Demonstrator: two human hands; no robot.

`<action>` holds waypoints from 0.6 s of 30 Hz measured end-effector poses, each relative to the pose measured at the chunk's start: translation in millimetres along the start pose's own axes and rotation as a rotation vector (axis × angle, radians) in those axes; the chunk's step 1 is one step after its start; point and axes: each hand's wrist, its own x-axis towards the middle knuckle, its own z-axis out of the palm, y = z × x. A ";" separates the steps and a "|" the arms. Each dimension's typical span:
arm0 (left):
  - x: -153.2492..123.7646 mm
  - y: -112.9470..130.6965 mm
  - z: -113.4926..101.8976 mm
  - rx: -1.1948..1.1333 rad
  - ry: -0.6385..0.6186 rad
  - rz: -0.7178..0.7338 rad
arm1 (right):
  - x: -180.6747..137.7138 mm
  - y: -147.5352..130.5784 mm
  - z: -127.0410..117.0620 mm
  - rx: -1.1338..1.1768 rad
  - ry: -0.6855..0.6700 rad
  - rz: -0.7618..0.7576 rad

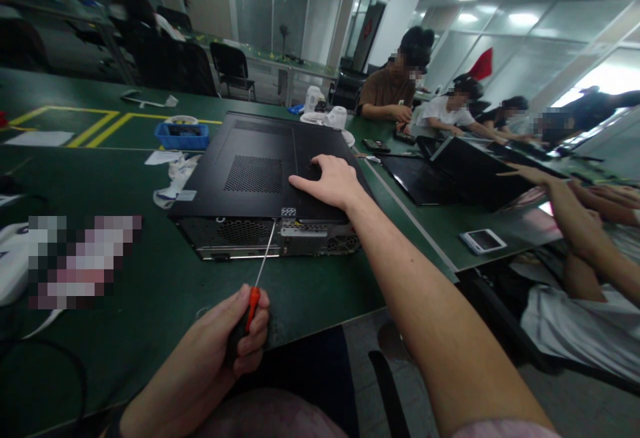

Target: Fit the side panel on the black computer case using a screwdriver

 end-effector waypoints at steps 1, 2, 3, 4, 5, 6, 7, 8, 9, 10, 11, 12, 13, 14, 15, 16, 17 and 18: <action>0.0 0.3 0.3 -0.004 -0.002 0.003 | -0.1 -0.2 -0.1 0.003 0.000 0.001; 0.0 0.6 0.6 -0.003 -0.008 0.006 | -0.2 -0.4 -0.3 0.004 -0.002 0.002; 0.1 0.8 1.0 0.001 -0.015 0.008 | -0.2 -0.7 -0.6 0.005 -0.003 0.003; 0.3 0.9 1.5 0.008 -0.025 0.010 | -0.2 -1.0 -0.8 0.003 -0.004 0.003; 0.7 0.9 1.9 0.016 -0.036 0.009 | -0.2 -1.4 -1.2 0.001 -0.005 0.003; 1.1 0.8 2.2 0.022 -0.043 0.007 | -0.2 -1.7 -1.6 -0.002 -0.007 0.005; 1.6 0.5 2.4 0.027 -0.045 0.005 | -0.1 -2.0 -2.0 -0.006 -0.010 0.005; 2.3 0.1 2.5 0.026 -0.045 0.004 | -0.1 -2.2 -2.5 -0.009 -0.016 0.004; 3.0 -0.4 2.5 0.021 -0.042 0.002 | 0.0 -2.4 -3.0 -0.011 -0.022 0.002; 3.8 -0.9 2.5 0.015 -0.038 -0.001 | 0.2 -2.5 -3.4 -0.012 -0.035 -0.009; 4.7 -1.4 2.4 0.000 -0.036 -0.003 | 0.3 -2.5 -3.8 -0.012 -0.041 -0.018; 5.6 -1.8 2.3 -0.011 -0.028 -0.004 | 0.6 -2.3 -4.0 -0.016 -0.039 -0.018; 6.6 -2.1 2.3 -0.023 -0.027 -0.010 | 1.0 -2.0 -4.1 -0.025 -0.039 -0.017; 7.7 -2.3 2.4 -0.028 -0.041 -0.028 | 1.6 -1.5 -4.1 -0.035 -0.037 -0.013; 8.8 -2.2 2.6 -0.034 -0.060 -0.034 | 2.2 -0.9 -4.0 -0.046 -0.036 -0.014; 10.0 -1.8 3.0 -0.031 -0.072 -0.040 | 2.9 -0.3 -3.9 -0.054 -0.035 -0.022; 11.2 -1.2 3.6 -0.036 -0.086 -0.046 | 3.7 0.3 -3.9 -0.059 -0.039 -0.032; 12.4 -0.3 4.4 -0.032 -0.102 -0.053 | 4.4 0.7 -3.9 -0.064 -0.035 -0.036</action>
